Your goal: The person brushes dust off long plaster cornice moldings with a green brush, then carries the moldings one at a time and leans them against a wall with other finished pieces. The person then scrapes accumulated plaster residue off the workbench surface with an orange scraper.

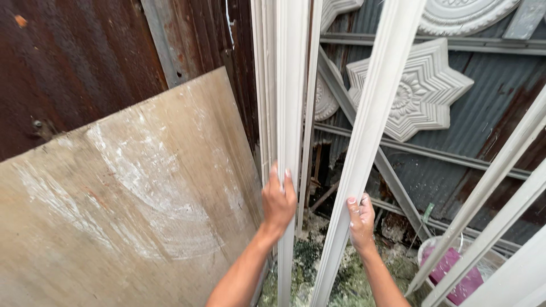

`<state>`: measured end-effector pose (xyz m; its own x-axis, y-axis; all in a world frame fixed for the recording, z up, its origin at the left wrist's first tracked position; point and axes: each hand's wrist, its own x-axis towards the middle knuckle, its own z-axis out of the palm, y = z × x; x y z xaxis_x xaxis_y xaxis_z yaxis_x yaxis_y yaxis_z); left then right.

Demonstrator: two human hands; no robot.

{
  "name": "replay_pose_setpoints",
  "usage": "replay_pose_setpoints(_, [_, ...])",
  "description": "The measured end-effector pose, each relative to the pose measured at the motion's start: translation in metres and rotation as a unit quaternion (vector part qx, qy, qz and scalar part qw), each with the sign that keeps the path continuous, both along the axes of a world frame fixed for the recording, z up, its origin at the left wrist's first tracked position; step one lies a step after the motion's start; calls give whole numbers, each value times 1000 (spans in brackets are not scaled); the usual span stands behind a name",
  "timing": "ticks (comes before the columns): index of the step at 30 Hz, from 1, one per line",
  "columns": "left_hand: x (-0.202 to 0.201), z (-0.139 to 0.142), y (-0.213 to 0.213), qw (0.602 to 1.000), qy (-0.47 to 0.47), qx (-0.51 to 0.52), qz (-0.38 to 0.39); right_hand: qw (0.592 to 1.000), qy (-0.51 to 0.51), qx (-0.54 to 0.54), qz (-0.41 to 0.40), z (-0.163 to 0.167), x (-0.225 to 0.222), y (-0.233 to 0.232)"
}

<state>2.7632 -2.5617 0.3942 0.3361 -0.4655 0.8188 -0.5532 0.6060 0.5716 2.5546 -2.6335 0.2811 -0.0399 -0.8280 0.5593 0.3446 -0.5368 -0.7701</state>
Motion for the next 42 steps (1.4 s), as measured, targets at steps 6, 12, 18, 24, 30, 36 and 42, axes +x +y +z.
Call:
replay_pose_setpoints(6, [16,151,-30,999,-19,-9,26,999,13,29,-14,1,10,-4])
replay_pose_setpoints(12, [28,200,-57,991,-40,-98,83,1000,-9,8,-24,-2,11,-8])
replay_pose_setpoints(18, [33,176,-56,996,-16,-55,73,1000,-4,20,-24,8,11,-2])
replay_pose_setpoints(24, [39,150,-54,997,3,-37,69,1000,-5,6,-16,10,19,-7])
replay_pose_setpoints(30, [41,124,-61,995,4,-53,83,999,16,47,-13,6,27,-12])
replay_pose_setpoints(36, [45,125,-71,991,-22,-65,114,999,19,19,-17,4,30,-19])
replay_pose_setpoints(42, [48,133,-79,991,-28,-66,117,999,12,34,-16,0,30,-27])
